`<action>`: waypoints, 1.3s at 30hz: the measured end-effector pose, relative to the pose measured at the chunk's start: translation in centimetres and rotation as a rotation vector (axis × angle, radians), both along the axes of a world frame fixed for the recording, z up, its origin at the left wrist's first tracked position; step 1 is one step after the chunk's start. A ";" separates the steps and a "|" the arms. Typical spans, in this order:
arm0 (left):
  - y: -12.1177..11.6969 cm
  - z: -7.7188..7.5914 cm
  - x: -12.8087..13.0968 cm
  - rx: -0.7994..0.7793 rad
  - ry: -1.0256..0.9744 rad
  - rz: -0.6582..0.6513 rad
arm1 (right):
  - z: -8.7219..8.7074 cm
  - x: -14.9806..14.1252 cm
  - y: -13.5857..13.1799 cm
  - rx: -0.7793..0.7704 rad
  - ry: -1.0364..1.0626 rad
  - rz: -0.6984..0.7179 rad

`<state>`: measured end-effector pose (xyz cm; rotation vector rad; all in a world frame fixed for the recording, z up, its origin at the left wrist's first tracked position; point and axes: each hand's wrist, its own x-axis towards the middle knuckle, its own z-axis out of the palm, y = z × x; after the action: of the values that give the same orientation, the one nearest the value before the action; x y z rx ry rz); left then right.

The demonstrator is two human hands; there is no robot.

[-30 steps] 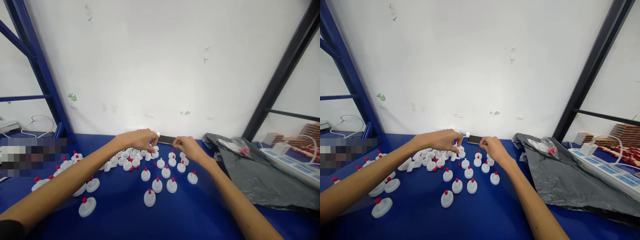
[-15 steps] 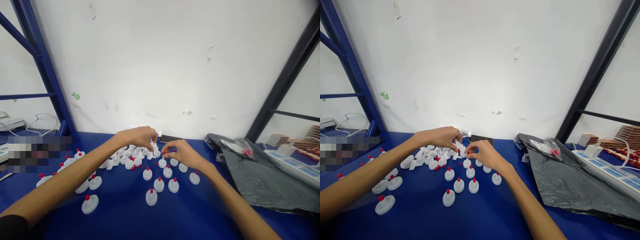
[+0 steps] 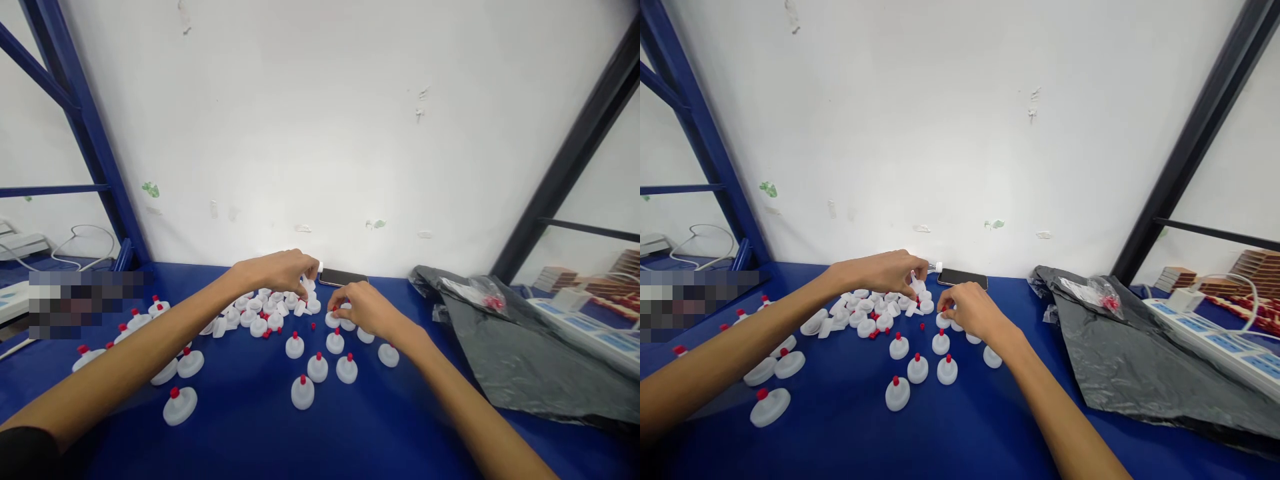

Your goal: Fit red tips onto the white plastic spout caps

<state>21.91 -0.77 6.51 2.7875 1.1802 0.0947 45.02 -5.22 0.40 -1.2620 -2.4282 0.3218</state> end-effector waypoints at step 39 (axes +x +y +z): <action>-1.9 -0.8 2.2 -0.303 0.108 -0.033 | 1.4 0.7 0.0 -0.056 0.680 -0.284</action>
<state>24.12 -2.69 5.70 2.5701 1.0679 -0.2220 45.69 -5.26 1.77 -1.2414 -1.6594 0.6204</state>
